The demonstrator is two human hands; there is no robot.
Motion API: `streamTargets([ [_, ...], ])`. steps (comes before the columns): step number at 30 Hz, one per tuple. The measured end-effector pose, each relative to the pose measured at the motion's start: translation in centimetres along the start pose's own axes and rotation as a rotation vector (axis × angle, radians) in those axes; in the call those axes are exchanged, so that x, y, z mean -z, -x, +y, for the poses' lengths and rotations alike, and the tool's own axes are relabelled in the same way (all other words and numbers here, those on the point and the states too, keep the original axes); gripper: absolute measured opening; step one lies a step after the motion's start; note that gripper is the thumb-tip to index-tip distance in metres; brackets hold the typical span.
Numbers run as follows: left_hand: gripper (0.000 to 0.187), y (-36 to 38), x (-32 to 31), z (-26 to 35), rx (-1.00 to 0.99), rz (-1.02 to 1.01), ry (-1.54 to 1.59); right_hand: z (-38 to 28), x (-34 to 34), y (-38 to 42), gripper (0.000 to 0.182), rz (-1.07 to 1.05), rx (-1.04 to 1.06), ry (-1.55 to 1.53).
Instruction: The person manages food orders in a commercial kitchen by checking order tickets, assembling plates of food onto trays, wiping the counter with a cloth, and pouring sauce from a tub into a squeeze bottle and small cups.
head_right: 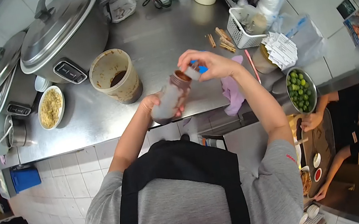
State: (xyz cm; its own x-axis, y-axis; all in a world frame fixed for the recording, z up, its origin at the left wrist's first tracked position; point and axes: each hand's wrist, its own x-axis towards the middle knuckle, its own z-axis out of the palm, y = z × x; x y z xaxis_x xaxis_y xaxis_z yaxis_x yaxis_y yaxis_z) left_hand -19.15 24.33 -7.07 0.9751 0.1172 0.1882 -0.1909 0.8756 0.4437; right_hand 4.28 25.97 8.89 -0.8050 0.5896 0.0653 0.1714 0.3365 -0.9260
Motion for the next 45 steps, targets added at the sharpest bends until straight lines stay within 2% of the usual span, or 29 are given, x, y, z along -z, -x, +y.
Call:
streamTargets([
  [1,0.089,-0.1,-0.2,0.0,-0.009,0.002,0.0,0.7,0.5,0.1,0.047,0.083,-0.012,-0.234],
  [3,0.089,-0.2,-0.8,0.2,-0.334,0.321,0.007,3.1,2.0,0.2,0.049,0.187,0.036,-0.249],
  [4,0.08,-0.2,-0.4,0.4,-0.449,0.567,-0.276,5.5,3.0,0.7,0.051,0.221,-0.114,0.109],
  [5,0.08,-0.6,-0.4,0.8,-0.453,0.577,-0.276,7.9,3.5,1.2,0.053,0.246,-0.259,0.464],
  [7,0.081,-2.0,-0.5,1.7,-0.603,0.967,-1.109,12.6,2.4,2.5,0.054,0.272,-0.35,0.648],
  [8,0.081,-2.4,-0.1,2.0,-0.617,0.988,-1.108,13.7,1.9,2.9,0.055,0.312,-0.45,0.843],
  [9,0.087,-2.8,0.5,2.1,-0.629,1.057,-1.209,13.8,1.6,3.0,0.055,0.295,-0.435,0.844],
  [11,0.094,-3.0,0.8,2.0,-0.639,1.14,-1.309,13.3,0.2,2.4,0.051,0.594,-0.275,1.003],
  [12,0.099,-2.9,0.7,1.6,-0.645,1.176,-1.364,12.7,-0.1,1.6,0.051,0.586,-0.265,0.999],
  [13,0.104,-2.4,0.3,1.0,-0.648,1.206,-1.421,9.4,-0.5,0.1,0.048,0.768,-0.154,1.054],
  [14,0.108,-1.2,-0.5,0.2,-0.517,1.221,-1.486,6.3,-1.0,-1.3,0.046,0.953,-0.041,1.107],
  [15,0.1,0.5,-1.7,-0.9,-0.446,1.2,-1.485,3.7,-1.9,-2.4,0.046,0.955,-0.038,1.111],
  [16,0.089,2.7,-3.0,-2.0,-0.413,1.128,-1.55,1.2,-3.3,-3.4,0.046,0.996,-0.017,0.854],
  [17,0.062,5.2,-4.1,-3.1,-0.431,1.005,-1.463,-0.3,-4.9,-4.4,0.046,1.035,0.003,0.6],
  [18,0.031,7.8,-4.7,-4.1,-0.436,0.96,-1.256,-0.6,-6.6,-5.3,0.045,0.934,0.02,0.487],
  [19,0.013,10.8,-4.9,-4.8,-0.389,1.058,-0.975,-0.4,-8.5,-6.3,0.045,0.841,0.036,0.379],
  [20,0.009,13.1,-5.2,-4.9,-0.533,1.216,-0.856,0.1,-10.7,-7.7,0.05,0.772,0.018,0.254],
  [21,0.017,15.2,-5.8,-3.6,-0.567,1.405,-1.056,0.7,-12.1,-8.8,0.068,0.672,-0.028,0.325],
  [23,0.051,17.7,-7.0,0.3,-0.66,1.475,-1.309,3.4,-14.2,-10.9,0.092,0.62,-0.095,0.132],
  [24,0.051,17.8,-7.2,1.9,-0.66,1.432,-1.327,4.1,-14.5,-11.8,0.092,0.656,-0.096,0.149],
  [26,0.093,17.9,-7.4,5.1,-0.537,1.288,-1.504,4.5,-15.0,-13.3,0.108,0.615,-0.124,0.127],
  [27,0.093,17.9,-6.6,6.2,-0.534,1.266,-1.515,4.7,-15.1,-13.5,0.108,0.635,-0.124,0.133],
  [29,0.116,17.1,-5.7,8.3,-0.428,1.061,-1.565,4.5,-15.3,-14.0,0.112,0.655,-0.113,0.077],
  [31,0.117,16.1,-5.2,9.2,-0.44,1.044,-1.521,4.3,-15.5,-14.2,0.113,0.693,-0.089,0.077],
  [33,0.118,15.5,-4.7,9.6,-0.487,0.889,-1.345,4.3,-16.1,-14.5,0.114,0.72,-0.076,0.064],
  [37,0.118,14.8,-5.7,8.5,-0.411,0.912,-1.362,2.9,-18.1,-13.2,0.117,0.875,-0.091,0.141],
  [39,0.116,13.1,-6.6,6.9,-0.556,0.76,-1.292,0.5,-18.5,-11.4,0.117,0.915,-0.067,0.137],
  [41,0.111,10.5,-8.2,5.4,-0.547,0.662,-1.157,-2.2,-19.0,-8.9,0.114,1.054,-0.028,0.041],
  [45,0.098,3.6,-9.0,3.4,-0.578,0.477,-0.848,-7.7,-17.3,-4.8,0.099,1.218,-0.236,0.352],
])
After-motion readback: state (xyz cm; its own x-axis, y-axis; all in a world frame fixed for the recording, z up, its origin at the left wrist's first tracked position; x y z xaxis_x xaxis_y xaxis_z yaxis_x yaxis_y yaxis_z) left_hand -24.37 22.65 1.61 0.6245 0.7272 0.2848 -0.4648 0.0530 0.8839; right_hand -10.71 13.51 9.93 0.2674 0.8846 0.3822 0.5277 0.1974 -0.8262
